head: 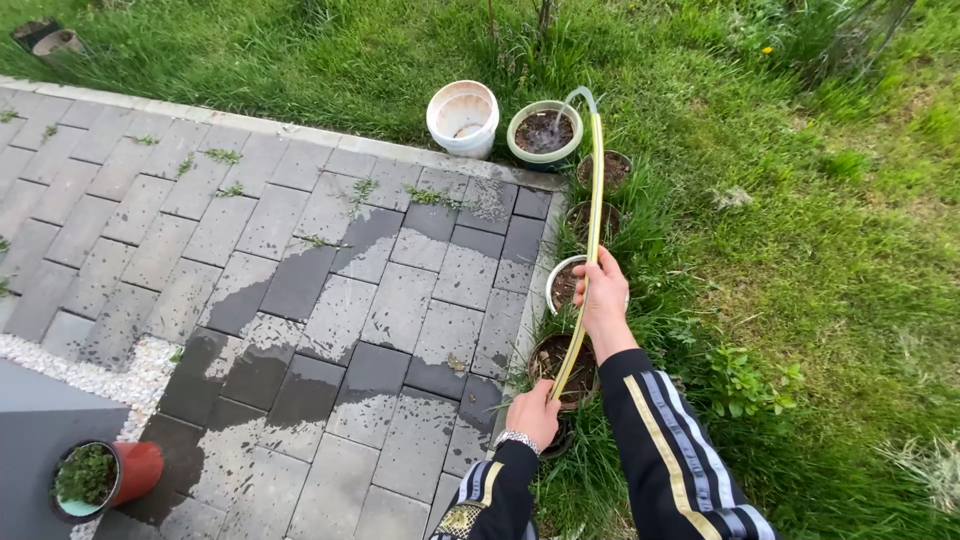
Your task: The person waters several potted plants with a yellow garden hose and pulls weeds from a garden bed by hand.
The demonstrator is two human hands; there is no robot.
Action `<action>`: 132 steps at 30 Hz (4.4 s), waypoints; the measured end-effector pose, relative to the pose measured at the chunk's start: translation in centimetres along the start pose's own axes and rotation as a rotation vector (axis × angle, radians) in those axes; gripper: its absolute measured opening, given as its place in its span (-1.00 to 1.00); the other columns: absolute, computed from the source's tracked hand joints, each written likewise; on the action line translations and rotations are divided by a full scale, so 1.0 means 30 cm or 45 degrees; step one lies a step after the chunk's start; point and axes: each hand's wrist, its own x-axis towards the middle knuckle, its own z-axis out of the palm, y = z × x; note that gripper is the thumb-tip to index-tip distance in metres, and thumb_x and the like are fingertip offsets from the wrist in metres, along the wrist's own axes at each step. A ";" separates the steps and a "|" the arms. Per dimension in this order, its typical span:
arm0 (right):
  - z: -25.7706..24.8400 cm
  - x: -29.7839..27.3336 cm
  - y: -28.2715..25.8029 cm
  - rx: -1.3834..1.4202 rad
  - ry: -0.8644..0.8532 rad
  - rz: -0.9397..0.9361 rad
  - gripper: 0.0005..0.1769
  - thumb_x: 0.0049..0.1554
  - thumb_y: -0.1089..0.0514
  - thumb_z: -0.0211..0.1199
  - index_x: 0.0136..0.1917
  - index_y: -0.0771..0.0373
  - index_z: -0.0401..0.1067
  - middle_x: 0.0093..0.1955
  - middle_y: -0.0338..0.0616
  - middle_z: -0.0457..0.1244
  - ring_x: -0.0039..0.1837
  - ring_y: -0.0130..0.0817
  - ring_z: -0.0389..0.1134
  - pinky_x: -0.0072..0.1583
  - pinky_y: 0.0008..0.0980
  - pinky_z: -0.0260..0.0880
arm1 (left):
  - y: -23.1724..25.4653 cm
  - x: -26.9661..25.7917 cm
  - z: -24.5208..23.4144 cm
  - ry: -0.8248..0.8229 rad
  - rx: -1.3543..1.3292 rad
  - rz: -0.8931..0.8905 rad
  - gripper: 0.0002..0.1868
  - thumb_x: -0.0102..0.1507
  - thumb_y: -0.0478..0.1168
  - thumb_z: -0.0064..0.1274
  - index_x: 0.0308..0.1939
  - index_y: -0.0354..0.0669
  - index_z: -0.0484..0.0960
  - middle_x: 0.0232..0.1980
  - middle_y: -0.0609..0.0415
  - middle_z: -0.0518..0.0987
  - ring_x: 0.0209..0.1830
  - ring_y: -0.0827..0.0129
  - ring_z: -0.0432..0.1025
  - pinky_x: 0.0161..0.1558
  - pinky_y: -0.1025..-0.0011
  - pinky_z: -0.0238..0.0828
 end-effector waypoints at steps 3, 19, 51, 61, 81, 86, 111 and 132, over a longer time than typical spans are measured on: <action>0.017 -0.031 -0.034 -0.016 0.001 0.021 -0.39 0.21 0.34 0.03 0.51 0.09 0.32 -0.27 -0.17 0.28 -0.46 -0.54 0.11 -0.49 -0.59 0.05 | -0.008 0.010 0.007 0.019 -0.020 0.027 -0.71 0.38 -0.17 -0.08 0.18 -0.06 0.47 -0.18 -0.11 0.63 -0.26 -0.13 0.48 -0.25 -0.06 0.39; -0.102 -0.002 0.024 0.077 0.131 0.011 -0.42 0.23 0.30 0.01 0.50 0.08 0.29 -0.30 -0.16 0.27 -0.46 -0.55 0.08 -0.48 -0.56 -0.01 | 0.029 -0.050 -0.026 -0.133 -0.023 -0.059 -0.65 0.41 -0.14 -0.14 0.28 -0.02 0.46 -0.03 -0.11 0.63 -0.18 -0.06 0.50 -0.15 -0.03 0.45; -0.472 -0.311 0.254 0.110 0.257 0.279 -0.44 0.25 0.31 -0.04 0.50 0.09 0.28 -0.30 -0.11 0.25 -0.45 -0.48 0.08 -0.46 -0.50 -0.01 | -0.076 -0.354 0.237 -0.118 0.036 0.082 -0.64 0.41 -0.09 -0.16 0.24 -0.03 0.52 -0.18 -0.09 0.66 -0.28 -0.07 0.51 -0.25 -0.04 0.37; -0.593 -0.367 0.297 0.099 0.227 0.278 -0.41 0.26 0.27 -0.02 0.54 0.06 0.25 -0.32 -0.13 0.26 -0.46 -0.50 0.09 -0.47 -0.52 0.01 | -0.097 -0.437 0.371 0.006 0.104 0.091 -0.72 0.36 -0.12 -0.11 0.14 0.09 0.55 -0.19 -0.10 0.66 -0.26 -0.16 0.50 -0.25 -0.14 0.39; -0.778 -0.513 0.275 0.070 0.138 0.317 -0.44 0.29 0.27 -0.04 0.54 0.10 0.26 -0.29 -0.10 0.27 -0.43 -0.47 0.08 -0.44 -0.50 0.03 | -0.033 -0.610 0.540 0.133 0.042 0.065 -0.66 0.35 -0.12 -0.08 0.20 0.09 0.56 -0.17 -0.11 0.68 -0.23 -0.16 0.50 -0.20 -0.13 0.40; -0.835 -0.513 0.294 0.069 0.115 0.311 -0.43 0.29 0.27 -0.06 0.55 0.09 0.23 -0.30 -0.11 0.25 -0.44 -0.48 0.07 -0.45 -0.51 0.02 | -0.025 -0.638 0.594 0.141 0.038 0.093 -0.65 0.36 -0.10 -0.10 0.21 0.04 0.55 -0.15 -0.06 0.68 -0.19 -0.14 0.50 -0.19 -0.13 0.39; -0.978 -0.400 0.813 -0.209 0.188 0.389 -0.46 0.23 0.23 -0.03 0.48 0.20 0.21 -0.27 -0.01 0.29 -0.40 -0.34 0.23 -0.48 -0.39 0.25 | -0.026 -0.692 0.638 0.068 -0.037 0.040 -0.47 0.41 -0.12 -0.23 0.45 0.53 0.34 0.02 -0.14 0.63 0.11 -0.17 0.52 0.15 -0.02 0.46; -0.935 -0.510 0.641 -0.162 0.190 0.343 -0.47 0.27 0.22 -0.04 0.50 0.29 0.18 -0.28 0.02 0.29 -0.39 -0.36 0.22 -0.46 -0.43 0.25 | 0.036 -0.730 0.607 0.138 -0.057 0.099 -0.47 0.40 -0.17 -0.19 0.44 0.48 0.35 -0.03 -0.16 0.64 0.06 -0.19 0.54 0.09 -0.03 0.49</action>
